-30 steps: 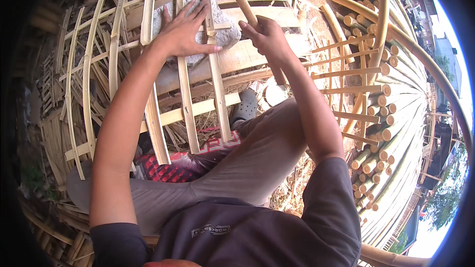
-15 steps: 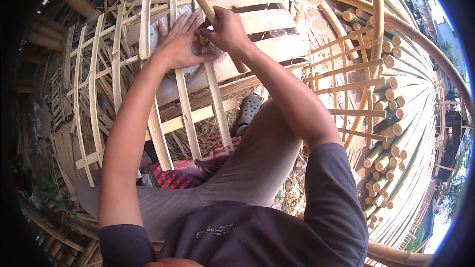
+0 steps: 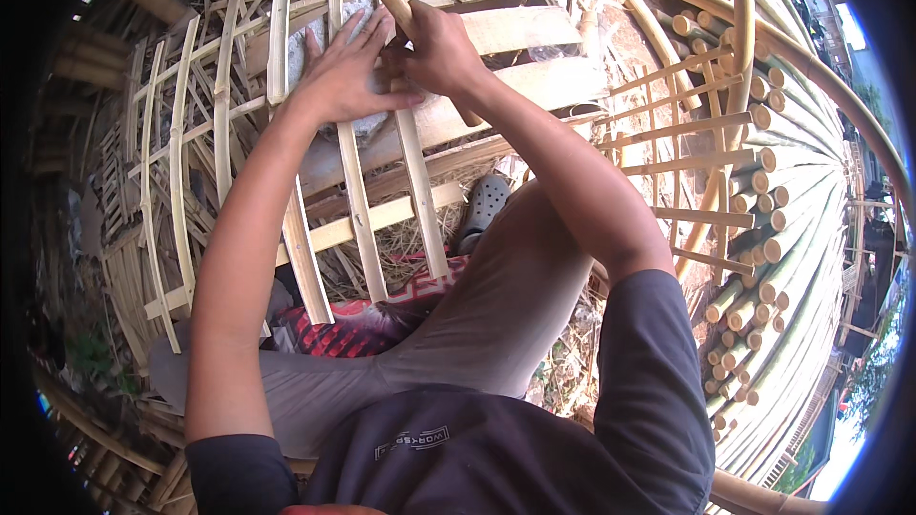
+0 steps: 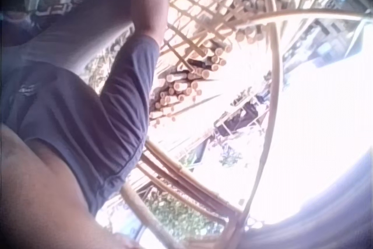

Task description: The person weaves thin bamboo strips into a lattice structure, sliding each strip through existing horizontal pieces and tapping them together with a hammer.

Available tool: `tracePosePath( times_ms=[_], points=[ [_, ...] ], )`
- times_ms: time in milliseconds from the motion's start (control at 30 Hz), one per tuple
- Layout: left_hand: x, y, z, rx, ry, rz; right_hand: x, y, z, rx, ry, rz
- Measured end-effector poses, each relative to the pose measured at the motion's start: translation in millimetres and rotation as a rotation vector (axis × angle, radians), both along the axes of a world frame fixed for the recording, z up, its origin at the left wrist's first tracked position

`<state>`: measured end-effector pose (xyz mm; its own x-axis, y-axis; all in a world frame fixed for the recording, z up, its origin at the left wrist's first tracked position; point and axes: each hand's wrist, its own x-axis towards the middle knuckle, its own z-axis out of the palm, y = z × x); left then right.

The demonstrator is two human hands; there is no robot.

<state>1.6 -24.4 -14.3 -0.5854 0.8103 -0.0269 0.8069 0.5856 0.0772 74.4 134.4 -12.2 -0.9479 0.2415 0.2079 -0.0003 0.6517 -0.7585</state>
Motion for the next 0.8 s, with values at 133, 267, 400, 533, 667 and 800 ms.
tracePosePath(
  times_ms=[133, 267, 400, 533, 667, 800],
  points=[
    [0, -2, -2, 0.033, 0.010, -0.002, 6, -8, 5, -0.084, 0.039, -0.018],
    [0, -3, -4, 0.090, -0.003, -0.015, 4, -5, 2, -0.120, 0.020, 0.000],
    [-1, -2, -4, 0.100, -0.020, -0.013, 3, -4, 0, -0.066, 0.016, -0.008],
    [4, 2, 2, 0.018, -0.015, 0.014, -1, 6, -19, -0.099, 0.008, -0.071],
    [-2, -3, -3, 0.021, -0.006, 0.017, -5, 2, -19, -0.161, -0.057, -0.064],
    [0, 0, 0, 0.017, -0.025, 0.019, -4, 8, -20, -0.175, -0.004, -0.002]
  ],
)
